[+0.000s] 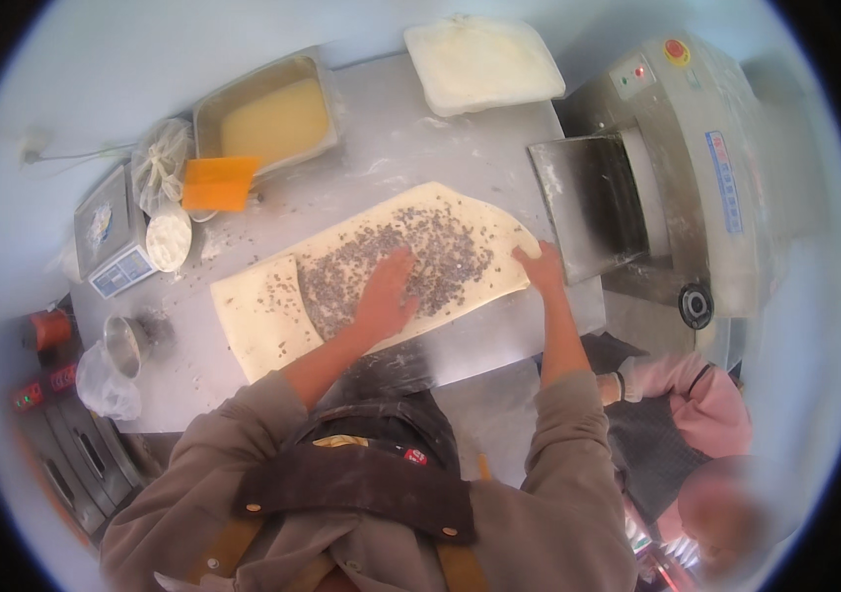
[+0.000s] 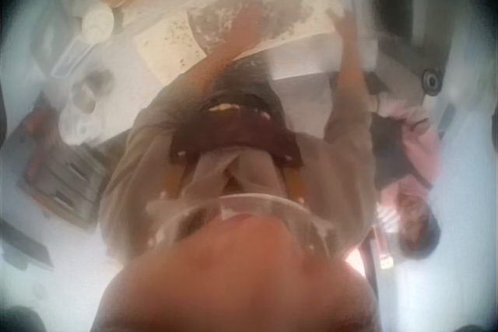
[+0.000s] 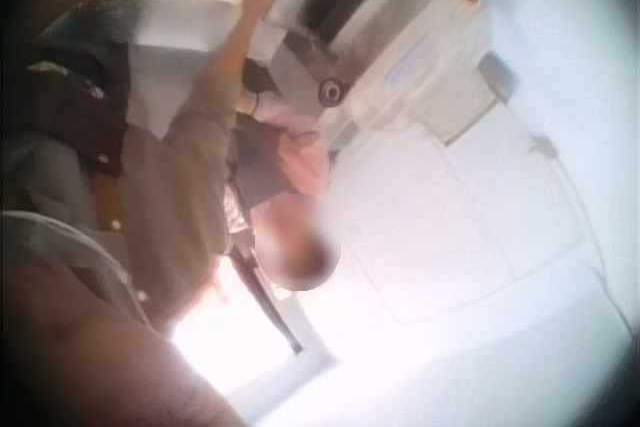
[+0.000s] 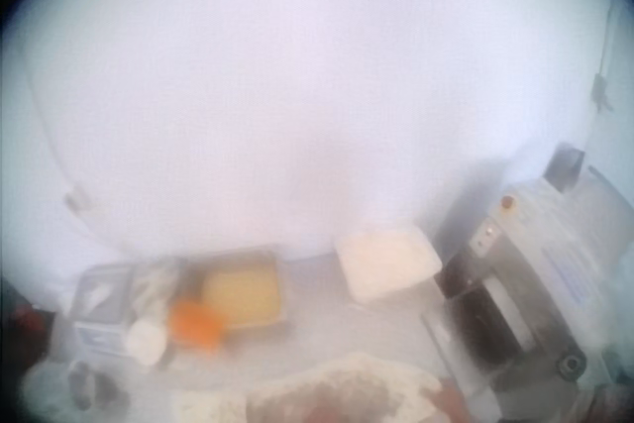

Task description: The person spreads a dark filling over a large sheet of dough, folds it into a rectangular block, and presses it flat. They then pass the block through a dough sheeter to thin it and use a round cutter to cut multiple circular pieces from the sheet.

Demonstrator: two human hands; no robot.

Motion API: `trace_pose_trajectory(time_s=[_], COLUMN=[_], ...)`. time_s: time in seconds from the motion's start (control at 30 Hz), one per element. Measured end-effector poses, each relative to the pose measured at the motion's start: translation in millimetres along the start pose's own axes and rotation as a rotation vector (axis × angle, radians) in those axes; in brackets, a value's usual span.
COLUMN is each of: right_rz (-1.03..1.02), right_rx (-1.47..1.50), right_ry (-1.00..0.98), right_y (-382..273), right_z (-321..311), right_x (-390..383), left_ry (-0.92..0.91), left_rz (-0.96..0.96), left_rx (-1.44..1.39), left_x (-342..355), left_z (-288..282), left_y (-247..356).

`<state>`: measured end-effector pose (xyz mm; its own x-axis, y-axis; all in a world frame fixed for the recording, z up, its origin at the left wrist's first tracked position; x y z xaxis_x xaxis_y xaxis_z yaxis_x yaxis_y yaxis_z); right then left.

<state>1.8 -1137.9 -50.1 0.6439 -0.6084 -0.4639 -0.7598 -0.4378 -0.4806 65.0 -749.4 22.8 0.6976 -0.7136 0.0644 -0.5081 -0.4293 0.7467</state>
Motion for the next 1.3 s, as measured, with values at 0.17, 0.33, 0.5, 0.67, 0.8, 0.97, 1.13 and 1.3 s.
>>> trace_pose_trajectory(time_s=[0.17,0.33,0.5,0.67,0.8,0.97,1.13,1.3], right_rz=[-0.262,-0.646,-0.53,-0.613,-0.642,-0.591,-0.561,-0.49], right_rx=[-0.003,-0.04,-0.021,-0.063,-0.095,-0.158,0.066,0.033], right_ry=[0.508,0.458,0.332,0.321,0.333,0.329,0.339,0.273], right_y=[-34,-95,-111,-112,-113,-114,-108,-100], right_z=[-13,28,67,70,72,81,74,75], right_x=[-54,-114,-128,-127,-126,-121,-124,-112], left_ry=[-0.308,-0.284,-0.271,-0.339,-0.38,-0.399,-0.373,-0.39], left_rz=[0.143,0.127,0.181,0.23,0.254,0.246,0.298,0.32], left_rx=[0.233,0.314,0.325,0.345,0.376,0.382,0.334,0.365], left_x=[26,30,21,7,2,2,-3,-6], left_z=[53,60,59,66,70,70,72,73], left_y=[27,20,13,12,13,13,20,24])
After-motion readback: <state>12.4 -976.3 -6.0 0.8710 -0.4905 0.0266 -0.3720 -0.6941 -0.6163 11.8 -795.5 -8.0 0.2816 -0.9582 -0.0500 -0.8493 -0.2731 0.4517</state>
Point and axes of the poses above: each hand's wrist, its own x-axis towards the middle knuckle, its own z-axis out of the palm, y = z × x, the point moved 6 cm from there along x, towards the middle knuckle, and after that the axes turned 8 degrees about z, right-handed, at the moved point
